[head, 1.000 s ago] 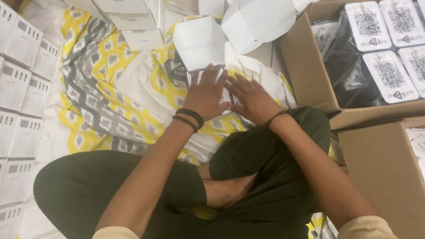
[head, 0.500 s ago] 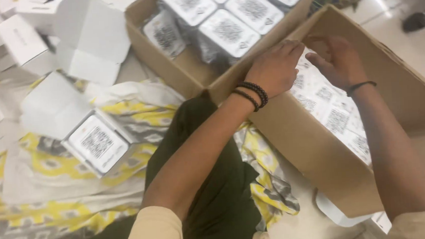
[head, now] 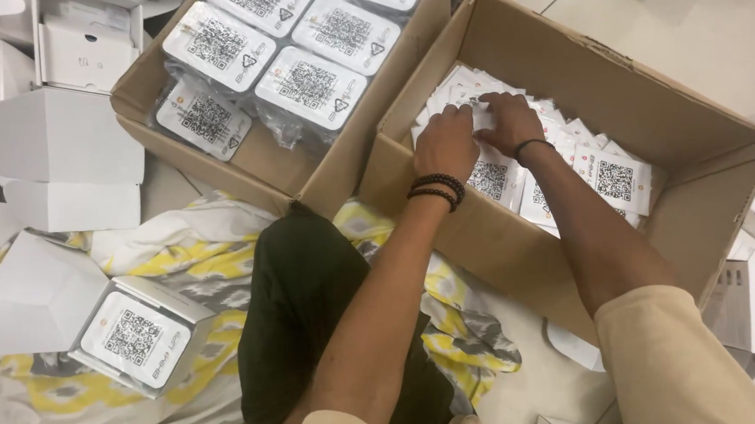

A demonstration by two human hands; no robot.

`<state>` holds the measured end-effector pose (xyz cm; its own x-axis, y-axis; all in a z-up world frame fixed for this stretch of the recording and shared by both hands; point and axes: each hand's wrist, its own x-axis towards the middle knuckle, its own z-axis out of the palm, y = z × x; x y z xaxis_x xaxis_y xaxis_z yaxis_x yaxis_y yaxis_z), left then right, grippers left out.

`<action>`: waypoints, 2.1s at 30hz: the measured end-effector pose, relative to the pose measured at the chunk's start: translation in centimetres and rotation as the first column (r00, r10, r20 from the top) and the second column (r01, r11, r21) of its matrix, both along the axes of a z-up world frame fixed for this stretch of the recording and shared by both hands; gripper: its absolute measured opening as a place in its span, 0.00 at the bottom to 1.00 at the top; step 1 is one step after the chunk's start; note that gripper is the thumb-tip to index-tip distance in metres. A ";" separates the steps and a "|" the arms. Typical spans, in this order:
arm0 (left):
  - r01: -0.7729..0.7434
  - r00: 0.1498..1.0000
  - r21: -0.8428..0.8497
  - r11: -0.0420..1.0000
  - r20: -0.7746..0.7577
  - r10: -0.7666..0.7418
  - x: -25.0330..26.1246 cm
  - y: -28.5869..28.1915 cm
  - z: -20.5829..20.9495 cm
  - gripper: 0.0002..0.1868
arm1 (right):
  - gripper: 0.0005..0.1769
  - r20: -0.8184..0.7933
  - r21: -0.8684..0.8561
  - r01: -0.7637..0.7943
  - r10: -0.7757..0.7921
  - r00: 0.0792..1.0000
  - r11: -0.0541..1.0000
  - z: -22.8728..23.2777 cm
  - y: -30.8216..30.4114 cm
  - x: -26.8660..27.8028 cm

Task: Placing QR-coded devices into small individual boxes and organizing the boxed items into larger shipping containers.

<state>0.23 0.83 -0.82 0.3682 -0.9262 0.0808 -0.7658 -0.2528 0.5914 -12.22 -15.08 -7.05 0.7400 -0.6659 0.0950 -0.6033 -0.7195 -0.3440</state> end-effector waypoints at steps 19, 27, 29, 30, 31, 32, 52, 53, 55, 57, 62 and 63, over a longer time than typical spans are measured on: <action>-0.535 0.478 -0.555 0.637 -0.821 -0.313 15.4 20.2 4.8 0.21 | 0.11 0.621 0.500 -0.646 0.281 0.731 0.577 21.4 12.6 13.6; -0.780 0.575 -0.388 0.492 -0.755 0.317 22.6 38.7 1.9 0.14 | 0.31 0.358 0.801 -0.473 0.340 0.870 0.368 12.7 31.4 25.3; -0.794 0.590 -0.309 0.524 -0.602 0.538 23.3 42.8 0.5 0.14 | 0.34 0.419 0.646 -0.625 0.481 0.770 0.439 8.2 34.5 26.6; -0.804 0.578 -0.303 0.512 -0.603 0.550 23.5 44.5 -0.5 0.14 | 0.34 0.417 0.650 -0.629 0.492 0.764 0.426 8.0 36.8 27.0; -0.800 0.597 -0.279 0.531 -0.454 0.661 23.7 46.2 -1.5 0.15 | 0.34 0.370 0.674 -0.581 0.472 0.800 0.457 7.7 38.9 27.4; -0.797 0.603 -0.249 0.550 -0.291 0.743 23.8 47.7 -2.6 0.16 | 0.35 0.319 0.693 -0.528 0.448 0.835 0.491 7.4 41.0 27.6; -0.558 0.754 -0.110 0.823 0.346 0.558 20.1 50.5 -5.0 0.27 | 0.17 0.215 0.080 -0.695 0.668 0.712 0.715 3.3 47.0 25.4; -0.493 0.774 -0.119 0.862 0.391 0.497 19.6 50.2 -4.7 0.37 | 0.17 0.234 0.041 -0.704 0.678 0.697 0.709 3.1 47.0 25.4; -0.501 0.785 -0.060 0.863 0.387 0.483 19.5 50.3 -4.8 0.38 | 0.17 0.230 0.050 -0.714 0.688 0.688 0.698 3.3 46.8 25.6; -0.502 0.799 -0.002 0.865 0.382 0.465 19.5 50.3 -5.0 0.40 | 0.17 0.228 0.058 -0.721 0.694 0.683 0.691 3.1 46.3 26.5; -0.535 0.772 0.025 0.844 0.419 0.478 19.5 50.2 -5.5 0.40 | 0.12 0.387 0.417 -0.617 0.484 0.785 0.668 -0.8 43.9 33.3; -0.541 0.768 0.025 0.841 0.422 0.481 19.4 50.2 -5.3 0.40 | 0.12 0.390 0.416 -0.622 0.488 0.781 0.663 -1.5 43.6 35.5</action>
